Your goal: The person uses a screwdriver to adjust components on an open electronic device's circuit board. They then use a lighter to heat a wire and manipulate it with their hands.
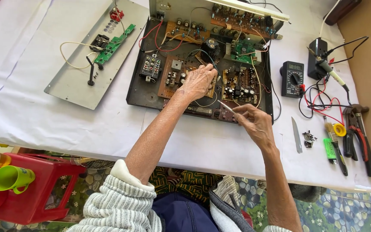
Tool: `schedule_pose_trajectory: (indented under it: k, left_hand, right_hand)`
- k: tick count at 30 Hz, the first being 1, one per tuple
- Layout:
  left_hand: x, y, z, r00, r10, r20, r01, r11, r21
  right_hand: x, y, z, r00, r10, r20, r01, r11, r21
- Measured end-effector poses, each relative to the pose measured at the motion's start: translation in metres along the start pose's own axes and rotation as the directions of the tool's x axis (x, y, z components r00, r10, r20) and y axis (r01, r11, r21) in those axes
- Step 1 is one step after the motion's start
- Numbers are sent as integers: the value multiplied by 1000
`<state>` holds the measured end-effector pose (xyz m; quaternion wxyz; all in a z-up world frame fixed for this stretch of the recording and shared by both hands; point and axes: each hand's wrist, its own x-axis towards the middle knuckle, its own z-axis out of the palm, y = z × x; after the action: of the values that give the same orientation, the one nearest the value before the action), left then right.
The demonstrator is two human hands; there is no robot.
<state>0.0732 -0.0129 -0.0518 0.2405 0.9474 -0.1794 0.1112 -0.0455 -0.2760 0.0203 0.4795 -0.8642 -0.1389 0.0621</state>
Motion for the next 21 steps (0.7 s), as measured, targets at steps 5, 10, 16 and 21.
schedule_pose_trajectory:
  k: [5, 10, 16, 21]
  left_hand:
    - [-3, 7, -11, 1000, 3, 12, -3, 1000, -22]
    - [-4, 7, -11, 1000, 16, 12, -15, 999, -43]
    - [-5, 11, -15, 999, -15, 44, 15, 1000, -14]
    - [-4, 11, -16, 998, -27, 59, 28, 999, -15]
  right_hand:
    - [-16, 10, -6, 997, 61, 54, -75, 945, 317]
    - [-25, 18, -8, 994, 67, 92, -102, 882, 460]
    - [-31, 21, -8, 987, 66, 145, -139, 799, 585]
    - [-25, 28, 1, 990, 96, 102, -137, 821, 554]
